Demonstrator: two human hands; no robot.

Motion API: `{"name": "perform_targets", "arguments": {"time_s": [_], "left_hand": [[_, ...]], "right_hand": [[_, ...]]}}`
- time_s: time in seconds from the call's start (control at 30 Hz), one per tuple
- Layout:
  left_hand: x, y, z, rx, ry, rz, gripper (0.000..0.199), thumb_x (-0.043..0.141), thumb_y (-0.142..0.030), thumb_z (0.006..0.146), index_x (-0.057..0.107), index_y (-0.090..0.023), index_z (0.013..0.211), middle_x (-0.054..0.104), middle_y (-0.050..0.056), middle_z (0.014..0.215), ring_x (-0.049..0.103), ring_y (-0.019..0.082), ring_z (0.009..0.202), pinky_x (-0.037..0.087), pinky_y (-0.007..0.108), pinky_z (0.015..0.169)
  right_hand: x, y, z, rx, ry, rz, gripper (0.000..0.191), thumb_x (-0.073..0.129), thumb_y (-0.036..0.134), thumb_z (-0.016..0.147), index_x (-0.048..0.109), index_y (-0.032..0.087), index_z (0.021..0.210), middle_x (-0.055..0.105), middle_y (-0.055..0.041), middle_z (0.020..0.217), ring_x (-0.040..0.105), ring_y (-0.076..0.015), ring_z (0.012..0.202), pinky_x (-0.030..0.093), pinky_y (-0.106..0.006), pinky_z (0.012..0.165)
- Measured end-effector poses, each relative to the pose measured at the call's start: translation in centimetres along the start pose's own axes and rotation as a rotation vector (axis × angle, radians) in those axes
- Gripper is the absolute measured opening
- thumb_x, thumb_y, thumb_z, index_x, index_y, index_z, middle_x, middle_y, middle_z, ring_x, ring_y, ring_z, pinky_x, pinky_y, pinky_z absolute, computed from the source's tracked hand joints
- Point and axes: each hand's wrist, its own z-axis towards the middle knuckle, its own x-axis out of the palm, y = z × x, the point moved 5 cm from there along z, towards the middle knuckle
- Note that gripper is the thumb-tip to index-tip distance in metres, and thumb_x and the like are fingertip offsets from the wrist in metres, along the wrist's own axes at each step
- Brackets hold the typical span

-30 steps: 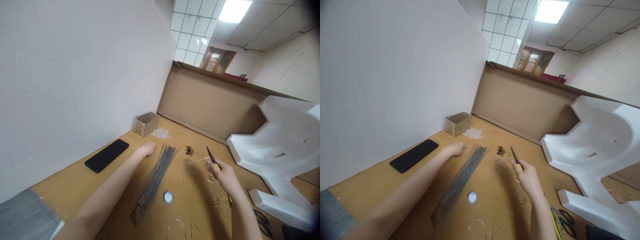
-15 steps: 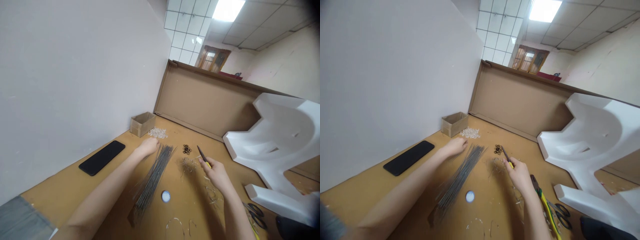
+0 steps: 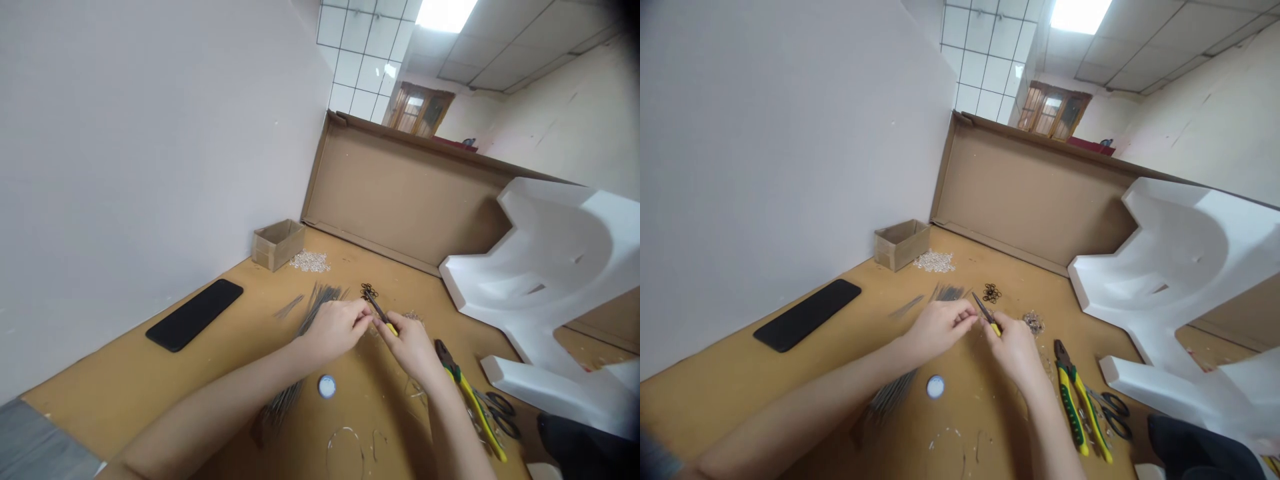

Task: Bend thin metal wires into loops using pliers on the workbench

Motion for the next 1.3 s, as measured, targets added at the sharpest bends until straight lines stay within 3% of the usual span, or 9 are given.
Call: {"name": "perform_targets", "arguments": {"time_s": [0.17,0.4,0.6,1.03,1.3], "left_hand": [[-0.1,-0.3,-0.1,0.03,-0.022,-0.072,0.017,0.039,-0.025,0.083,0.055,-0.02,0.078,0.062,0.001,0.071,0.055,0.013,0.065,0.036,0.022,0.059],[1.2,0.7,0.7,-0.137,0.191,-0.833,0.018,0.048,-0.033,0.079,0.049,-0.016,0.078,0.053,-0.003,0.056,0.046,0.006,0.043,0.036,0.018,0.043],[1.3,0.8,0.8,-0.184,0.298,-1.088,0.019,0.055,-0.032,0.076,0.051,-0.013,0.081,0.055,-0.003,0.054,0.044,0.004,0.04,0.034,0.016,0.04],[1.2,0.6,0.6,-0.243,0.302,-1.096,0.017,0.055,-0.03,0.075,0.052,-0.013,0.079,0.051,-0.005,0.049,0.039,0.003,0.036,0.029,0.015,0.037],[0.9,0.4,0.5,-0.22,0.3,-1.047,0.015,0.053,-0.028,0.076,0.051,-0.013,0.076,0.051,-0.005,0.049,0.038,0.003,0.036,0.027,0.015,0.037]], "right_hand": [[0.0,0.2,0.0,-0.001,0.093,0.233,0.033,0.04,0.043,0.08,0.052,0.018,0.063,0.05,0.0011,0.055,0.045,-0.0134,0.053,0.033,-0.022,0.052],[-0.5,1.5,-0.2,-0.096,0.313,0.63,0.031,0.042,0.041,0.082,0.059,0.015,0.081,0.055,-0.002,0.07,0.05,-0.0144,0.068,0.039,-0.024,0.066],[-0.6,1.8,-0.4,-0.079,0.374,0.724,0.036,0.042,0.045,0.082,0.06,0.014,0.086,0.055,-0.0043,0.073,0.051,-0.015,0.069,0.042,-0.026,0.067],[-0.7,1.7,-0.5,-0.09,0.295,0.564,0.034,0.041,0.042,0.082,0.061,0.015,0.083,0.054,-0.0018,0.067,0.05,-0.0145,0.066,0.041,-0.025,0.066],[-0.4,1.6,-0.5,-0.089,0.317,0.654,0.035,0.043,0.044,0.081,0.062,0.015,0.084,0.053,-0.0007,0.063,0.049,-0.0128,0.059,0.042,-0.024,0.059]]}}
